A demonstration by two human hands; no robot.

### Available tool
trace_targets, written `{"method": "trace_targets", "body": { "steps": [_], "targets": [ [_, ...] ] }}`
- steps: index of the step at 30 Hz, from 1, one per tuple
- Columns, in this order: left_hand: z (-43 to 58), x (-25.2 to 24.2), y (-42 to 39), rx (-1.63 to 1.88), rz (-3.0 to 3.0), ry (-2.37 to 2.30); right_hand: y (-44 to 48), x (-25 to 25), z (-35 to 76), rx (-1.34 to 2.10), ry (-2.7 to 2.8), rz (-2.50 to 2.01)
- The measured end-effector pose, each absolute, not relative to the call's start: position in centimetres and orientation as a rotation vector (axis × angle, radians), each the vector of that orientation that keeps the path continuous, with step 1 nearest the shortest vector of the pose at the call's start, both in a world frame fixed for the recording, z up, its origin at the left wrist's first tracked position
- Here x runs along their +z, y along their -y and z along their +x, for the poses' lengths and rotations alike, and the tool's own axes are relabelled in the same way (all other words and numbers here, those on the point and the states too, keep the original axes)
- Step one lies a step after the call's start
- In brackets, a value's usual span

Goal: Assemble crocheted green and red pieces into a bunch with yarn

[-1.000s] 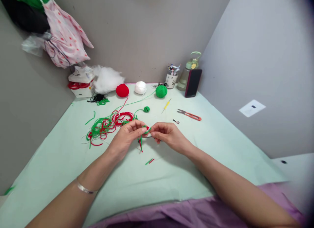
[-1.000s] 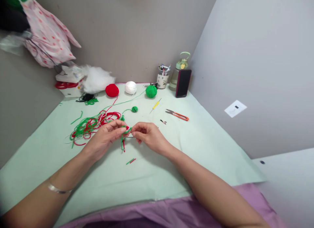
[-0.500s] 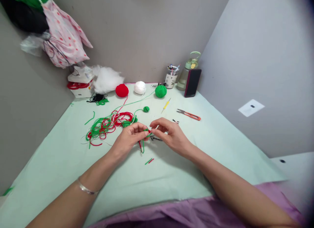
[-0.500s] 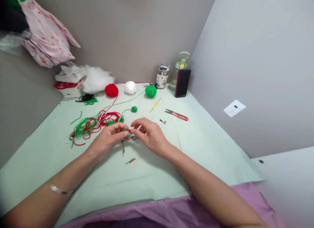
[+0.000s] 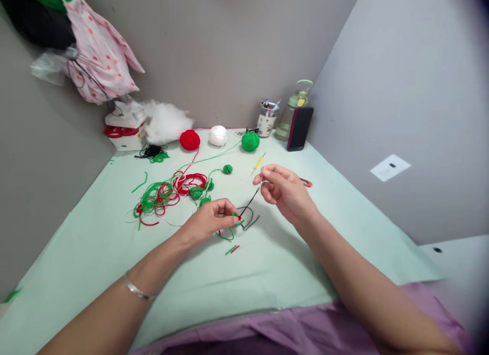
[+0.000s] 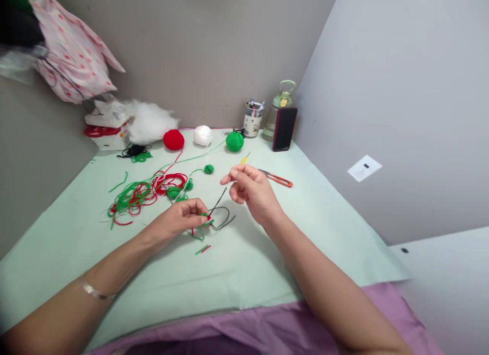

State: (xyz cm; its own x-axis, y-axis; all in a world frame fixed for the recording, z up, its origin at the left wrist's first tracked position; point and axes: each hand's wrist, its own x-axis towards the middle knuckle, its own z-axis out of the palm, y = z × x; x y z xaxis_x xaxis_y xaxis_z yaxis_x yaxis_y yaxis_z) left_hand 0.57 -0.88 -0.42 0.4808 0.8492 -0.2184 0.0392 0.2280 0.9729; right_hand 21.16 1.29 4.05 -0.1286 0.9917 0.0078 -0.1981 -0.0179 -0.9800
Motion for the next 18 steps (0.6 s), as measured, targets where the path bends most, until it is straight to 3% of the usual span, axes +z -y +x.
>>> {"method": "trace_targets", "body": {
  "steps": [4,8,10,12,18],
  "targets": [
    [0.2,0.3,1.0,0.749,1.120,-0.888,-2.0,2.7,21.7,1.633,1.135,-1.004],
    [-0.1,0.8,0.9,0.707,0.989,-0.855,-3.3,1.6,22.1,1.549,1.226,-1.144],
    [-0.2,0.9,0.8,0.721,0.955,-0.842,-5.3,1.6,22.9,1.315,1.342,-1.303],
    [-0.2,0.9,0.8,0.744,0.927,-0.835,-8.3,2.0,24.4,0.840,1.483,-1.520],
    [-0.2,1.2,0.9,0.776,0.912,-0.835,-18.3,3.7,32.0,0.245,1.354,-1.771]
  ]
}}
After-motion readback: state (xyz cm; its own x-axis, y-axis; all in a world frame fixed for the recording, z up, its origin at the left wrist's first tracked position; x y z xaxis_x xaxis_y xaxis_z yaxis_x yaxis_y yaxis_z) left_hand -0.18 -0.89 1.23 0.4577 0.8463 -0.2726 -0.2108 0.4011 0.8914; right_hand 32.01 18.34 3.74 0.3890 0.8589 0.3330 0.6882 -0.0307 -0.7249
